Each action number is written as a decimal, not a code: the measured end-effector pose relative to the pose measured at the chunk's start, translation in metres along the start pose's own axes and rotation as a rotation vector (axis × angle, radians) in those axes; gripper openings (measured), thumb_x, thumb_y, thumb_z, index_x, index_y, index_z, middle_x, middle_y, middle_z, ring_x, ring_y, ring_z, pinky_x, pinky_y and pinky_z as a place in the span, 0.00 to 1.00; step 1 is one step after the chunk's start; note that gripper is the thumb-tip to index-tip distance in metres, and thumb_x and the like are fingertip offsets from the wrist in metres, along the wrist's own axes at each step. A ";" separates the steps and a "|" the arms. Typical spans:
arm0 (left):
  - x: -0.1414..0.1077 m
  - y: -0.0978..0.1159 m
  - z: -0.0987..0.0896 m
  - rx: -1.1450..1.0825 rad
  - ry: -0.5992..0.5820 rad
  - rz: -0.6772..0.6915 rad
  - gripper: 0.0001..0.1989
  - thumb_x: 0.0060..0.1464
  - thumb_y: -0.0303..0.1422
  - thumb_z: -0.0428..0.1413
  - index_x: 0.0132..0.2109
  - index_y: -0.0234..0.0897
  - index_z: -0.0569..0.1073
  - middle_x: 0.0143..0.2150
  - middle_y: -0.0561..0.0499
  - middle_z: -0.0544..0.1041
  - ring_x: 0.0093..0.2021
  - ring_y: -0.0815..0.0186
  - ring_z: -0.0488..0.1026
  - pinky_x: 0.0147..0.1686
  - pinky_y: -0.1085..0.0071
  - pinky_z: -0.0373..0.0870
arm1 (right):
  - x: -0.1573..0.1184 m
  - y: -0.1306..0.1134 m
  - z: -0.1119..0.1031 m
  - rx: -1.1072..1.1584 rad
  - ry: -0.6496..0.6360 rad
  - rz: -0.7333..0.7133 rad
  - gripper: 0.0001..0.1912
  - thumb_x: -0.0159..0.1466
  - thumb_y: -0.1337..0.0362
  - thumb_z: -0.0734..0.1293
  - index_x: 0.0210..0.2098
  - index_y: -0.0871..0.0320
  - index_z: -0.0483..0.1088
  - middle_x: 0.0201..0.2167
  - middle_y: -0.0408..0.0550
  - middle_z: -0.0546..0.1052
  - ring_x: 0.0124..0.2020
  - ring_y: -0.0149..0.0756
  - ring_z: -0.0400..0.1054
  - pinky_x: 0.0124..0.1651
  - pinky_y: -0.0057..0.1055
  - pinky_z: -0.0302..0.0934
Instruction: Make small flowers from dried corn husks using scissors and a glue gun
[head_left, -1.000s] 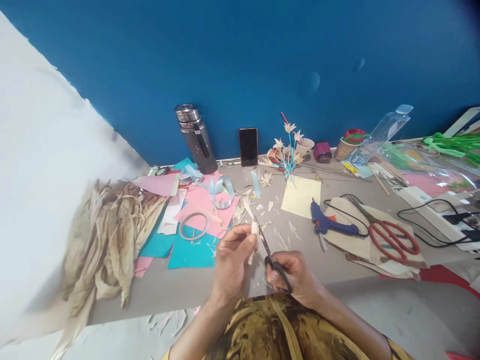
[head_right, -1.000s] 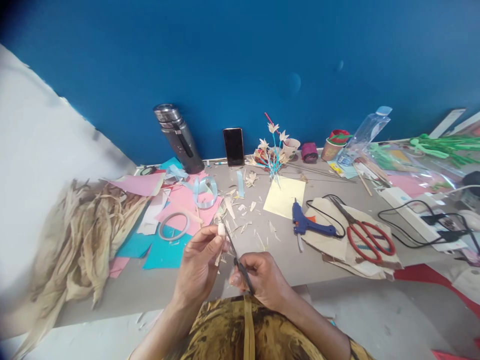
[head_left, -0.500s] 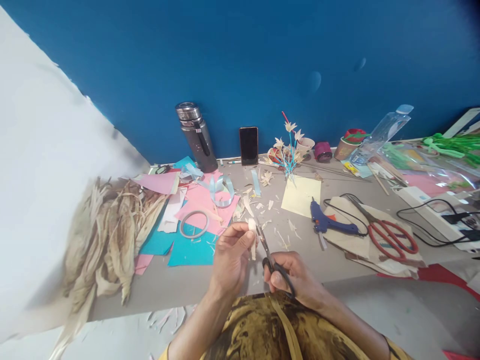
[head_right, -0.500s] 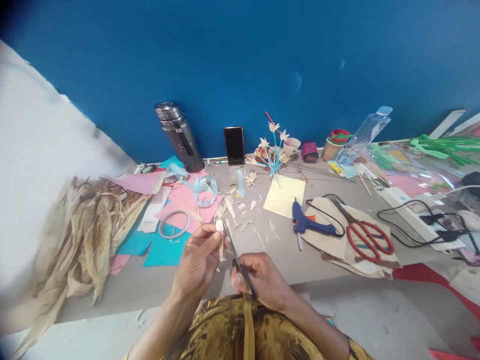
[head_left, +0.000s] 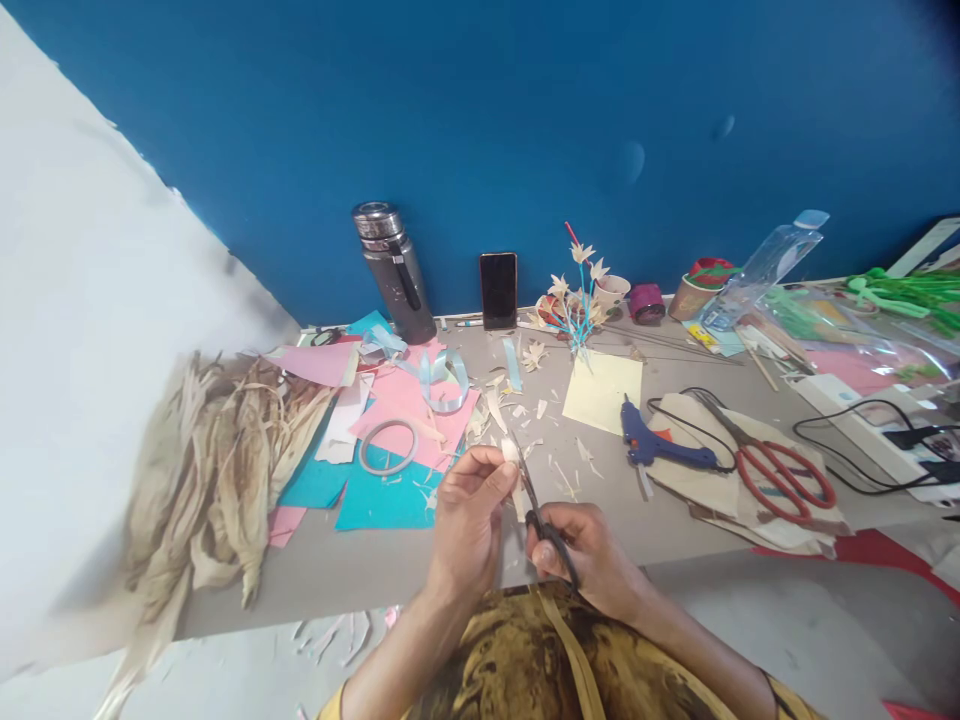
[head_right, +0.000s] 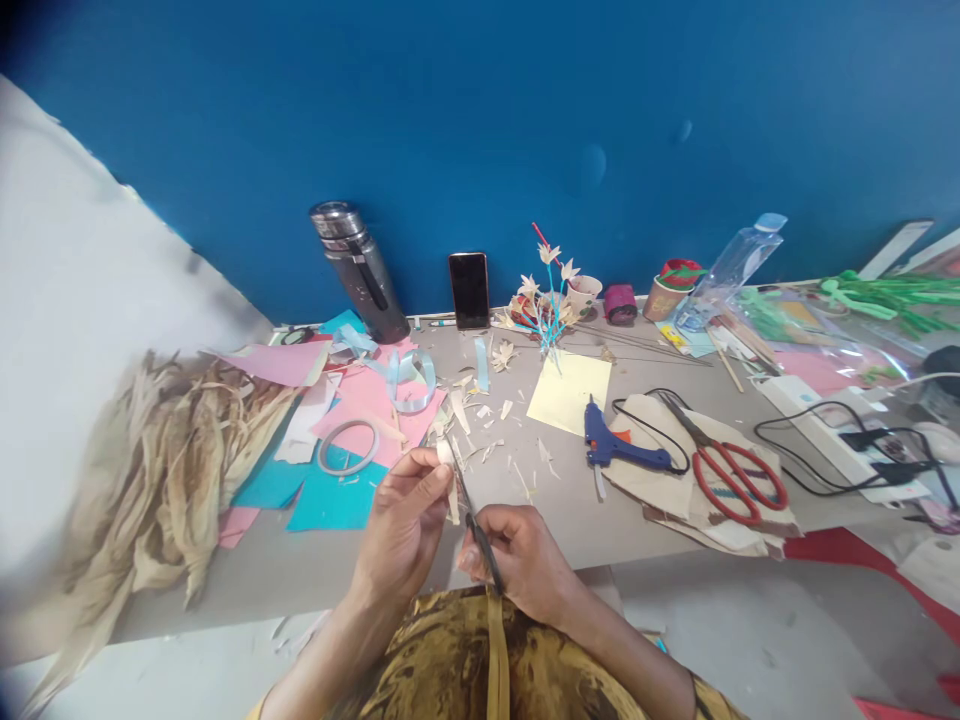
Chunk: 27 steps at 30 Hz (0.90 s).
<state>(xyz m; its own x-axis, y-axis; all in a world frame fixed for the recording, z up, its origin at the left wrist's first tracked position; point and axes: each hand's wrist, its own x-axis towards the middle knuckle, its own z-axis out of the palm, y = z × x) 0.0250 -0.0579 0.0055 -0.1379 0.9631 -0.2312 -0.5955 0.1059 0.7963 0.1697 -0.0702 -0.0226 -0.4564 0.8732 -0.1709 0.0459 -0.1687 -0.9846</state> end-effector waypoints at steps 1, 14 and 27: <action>0.000 0.000 0.000 0.002 -0.001 -0.001 0.13 0.44 0.33 0.70 0.31 0.36 0.74 0.22 0.57 0.72 0.22 0.75 0.65 0.26 0.76 0.61 | 0.000 0.000 0.000 0.003 0.003 0.003 0.34 0.52 0.32 0.70 0.22 0.60 0.69 0.18 0.42 0.68 0.21 0.29 0.57 0.23 0.25 0.54; -0.002 -0.001 0.000 -0.008 -0.024 -0.009 0.12 0.46 0.32 0.69 0.33 0.36 0.74 0.24 0.56 0.73 0.25 0.73 0.67 0.28 0.75 0.64 | 0.001 0.000 0.000 0.011 0.016 0.028 0.30 0.52 0.38 0.73 0.19 0.59 0.67 0.16 0.41 0.67 0.19 0.29 0.58 0.22 0.25 0.55; 0.000 0.000 -0.008 0.064 -0.066 0.045 0.11 0.48 0.33 0.68 0.36 0.36 0.75 0.26 0.54 0.73 0.27 0.71 0.70 0.31 0.74 0.65 | -0.003 -0.002 -0.004 0.095 -0.089 0.004 0.33 0.53 0.33 0.70 0.25 0.61 0.70 0.18 0.43 0.70 0.20 0.28 0.58 0.24 0.25 0.53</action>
<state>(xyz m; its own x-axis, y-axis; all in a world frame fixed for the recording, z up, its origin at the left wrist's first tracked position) 0.0190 -0.0600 0.0007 -0.1090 0.9813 -0.1589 -0.5382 0.0761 0.8394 0.1744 -0.0708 -0.0208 -0.5340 0.8290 -0.1663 -0.0348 -0.2181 -0.9753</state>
